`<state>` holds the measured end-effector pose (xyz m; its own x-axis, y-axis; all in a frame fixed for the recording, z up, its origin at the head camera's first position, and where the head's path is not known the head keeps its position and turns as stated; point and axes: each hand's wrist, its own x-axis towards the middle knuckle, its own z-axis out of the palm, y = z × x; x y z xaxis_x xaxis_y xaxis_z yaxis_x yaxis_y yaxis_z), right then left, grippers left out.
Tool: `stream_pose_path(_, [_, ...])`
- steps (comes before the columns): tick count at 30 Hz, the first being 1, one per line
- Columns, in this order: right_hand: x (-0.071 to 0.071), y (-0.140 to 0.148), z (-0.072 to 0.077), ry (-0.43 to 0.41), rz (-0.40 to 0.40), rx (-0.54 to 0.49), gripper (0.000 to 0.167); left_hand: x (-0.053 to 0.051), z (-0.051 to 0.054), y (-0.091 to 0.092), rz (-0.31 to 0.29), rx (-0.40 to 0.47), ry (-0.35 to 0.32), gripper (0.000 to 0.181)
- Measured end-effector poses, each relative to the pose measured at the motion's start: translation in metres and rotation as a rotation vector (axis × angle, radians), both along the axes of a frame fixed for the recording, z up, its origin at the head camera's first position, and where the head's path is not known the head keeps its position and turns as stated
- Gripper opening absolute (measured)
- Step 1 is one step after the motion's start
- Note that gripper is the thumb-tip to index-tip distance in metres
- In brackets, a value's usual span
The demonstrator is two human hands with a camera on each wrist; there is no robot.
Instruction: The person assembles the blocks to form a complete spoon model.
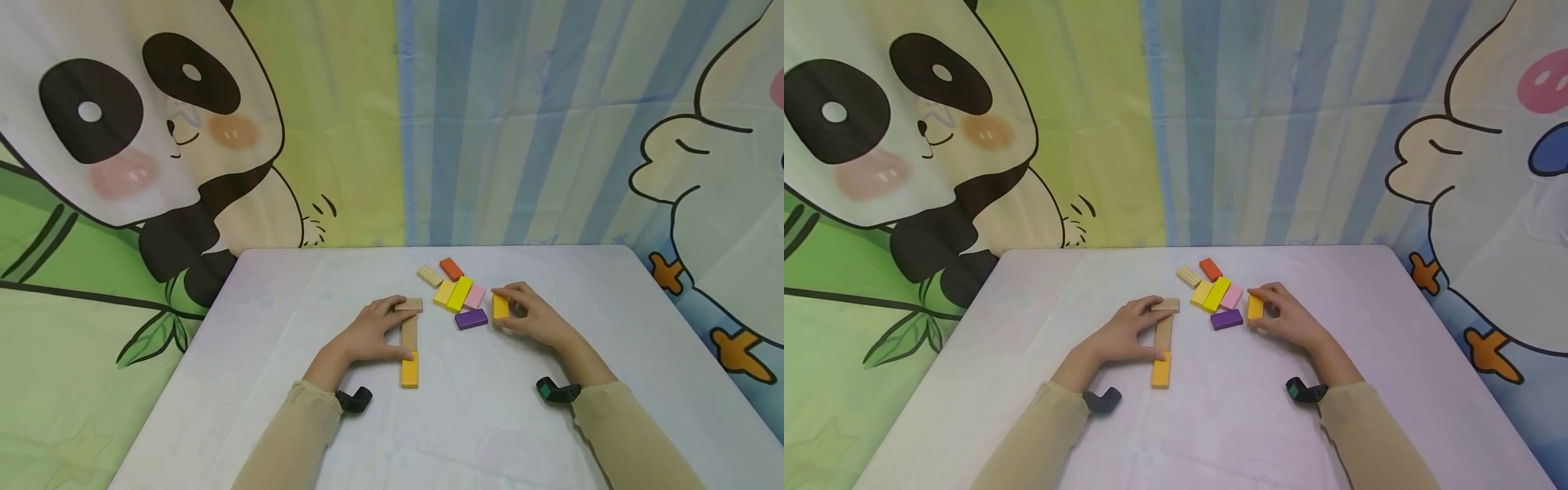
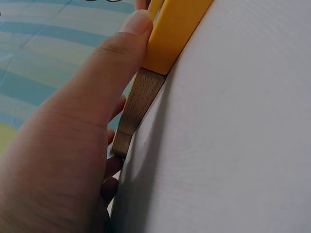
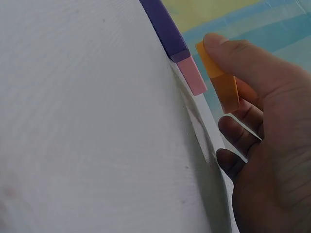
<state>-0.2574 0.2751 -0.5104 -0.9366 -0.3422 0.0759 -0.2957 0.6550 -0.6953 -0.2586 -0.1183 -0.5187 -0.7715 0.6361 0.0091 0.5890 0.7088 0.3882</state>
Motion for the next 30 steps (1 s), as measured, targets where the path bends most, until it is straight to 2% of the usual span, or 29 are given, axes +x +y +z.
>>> stream_pose_path(7, [0.005, -0.016, 0.015, 0.014, 0.037, 0.015, 0.066, -0.001, -0.001, 0.0, 0.004, -0.001, 0.008, 0.095])
stream_pose_path(13, [0.011, -0.04, 0.024, 0.022, 0.122, -0.001, 0.065, 0.0, -0.001, 0.0, 0.01, 0.0, 0.011, 0.095])
stream_pose_path(21, [0.029, -0.079, 0.033, -0.005, 0.203, 0.019, 0.067, -0.001, -0.003, 0.002, 0.012, 0.002, 0.015, 0.094])
stream_pose_path(25, [0.045, -0.104, 0.035, 0.047, 0.3, 0.034, 0.066, -0.002, -0.004, 0.002, 0.01, 0.002, 0.023, 0.095])
stream_pose_path(30, [0.064, -0.133, 0.029, 0.089, 0.442, 0.039, 0.06, -0.004, -0.004, 0.001, 0.002, -0.003, 0.034, 0.094])
